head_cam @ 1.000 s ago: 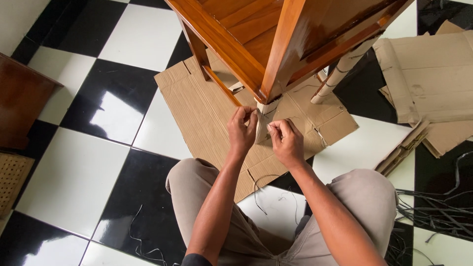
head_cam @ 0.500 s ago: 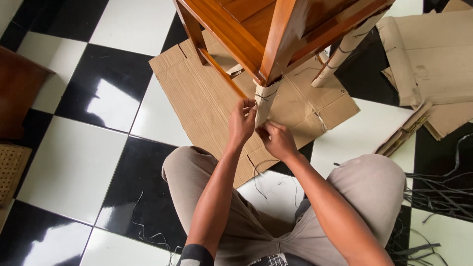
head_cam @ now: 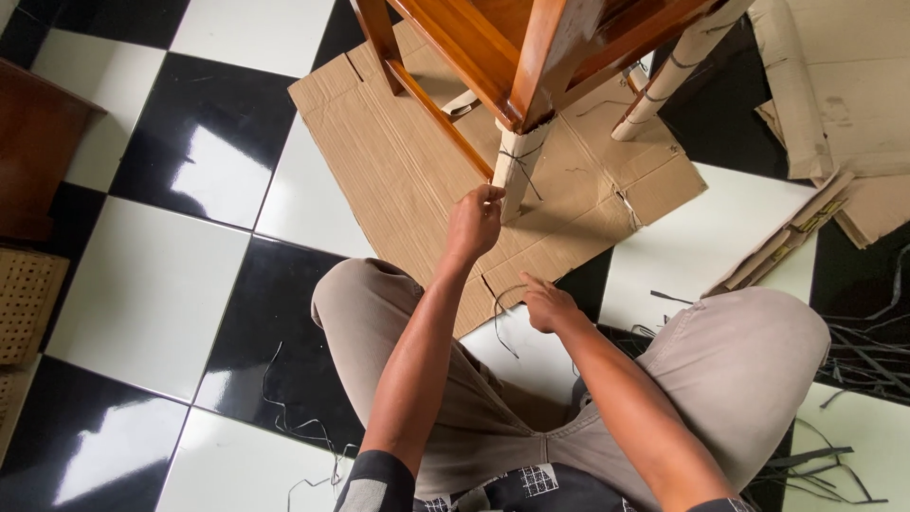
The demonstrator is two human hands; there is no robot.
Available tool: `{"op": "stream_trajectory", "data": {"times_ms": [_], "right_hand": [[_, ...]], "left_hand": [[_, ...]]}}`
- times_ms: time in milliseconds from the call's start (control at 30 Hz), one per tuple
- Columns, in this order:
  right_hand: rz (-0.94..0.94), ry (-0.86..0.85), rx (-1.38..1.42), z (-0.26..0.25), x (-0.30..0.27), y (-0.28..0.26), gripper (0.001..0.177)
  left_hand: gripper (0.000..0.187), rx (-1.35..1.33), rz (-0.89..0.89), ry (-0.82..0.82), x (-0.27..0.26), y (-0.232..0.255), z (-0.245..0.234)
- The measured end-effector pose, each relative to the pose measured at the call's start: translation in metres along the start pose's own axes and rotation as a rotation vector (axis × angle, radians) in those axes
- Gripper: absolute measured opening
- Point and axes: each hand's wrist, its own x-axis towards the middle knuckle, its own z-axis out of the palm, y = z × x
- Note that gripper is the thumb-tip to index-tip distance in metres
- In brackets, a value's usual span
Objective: Wrapping the legs of a wooden chair with cardboard and securing them with plastic ties.
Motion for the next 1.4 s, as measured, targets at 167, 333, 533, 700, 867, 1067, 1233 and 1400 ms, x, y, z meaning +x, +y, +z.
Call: {"op": "stream_trajectory", "data": {"times_ms": [167, 333, 533, 700, 867, 1067, 1233, 1400], "right_hand": [[0.047, 0.005, 0.054, 0.026, 0.023, 0.019, 0.048], [0.096, -0.042, 0.148, 0.047, 0.041, 0.024, 0.055], [0.037, 0.004, 0.189, 0.048, 0.039, 0.021, 0.054], [-0.112, 0.195, 0.454, -0.031, 0.002, -0.002, 0.046], [-0.191, 0.560, 0.581, -0.098, -0.038, -0.007, 0.029], [-0.304, 0.910, 0.665, -0.120, -0.041, 0.016, 0.013], [-0.142, 1.192, 0.635, -0.117, -0.031, 0.032, 0.015], [0.073, 0.693, 1.376, -0.141, -0.077, -0.004, 0.031]], "left_hand": [[0.028, 0.048, -0.012, -0.051, 0.001, -0.014, 0.008], [0.027, 0.082, -0.019, -0.080, -0.003, -0.022, 0.012], [0.029, 0.149, 0.009, -0.130, 0.001, -0.031, 0.022], [0.032, 0.279, 0.025, -0.194, -0.004, -0.025, 0.023], [0.039, 0.273, 0.044, -0.286, -0.005, -0.026, 0.027], [0.027, 0.184, -0.016, -0.296, -0.003, -0.015, 0.024], [0.021, 0.089, -0.024, -0.239, -0.005, -0.001, 0.016], [0.018, -0.094, -0.071, -0.196, -0.015, 0.013, 0.012]]}}
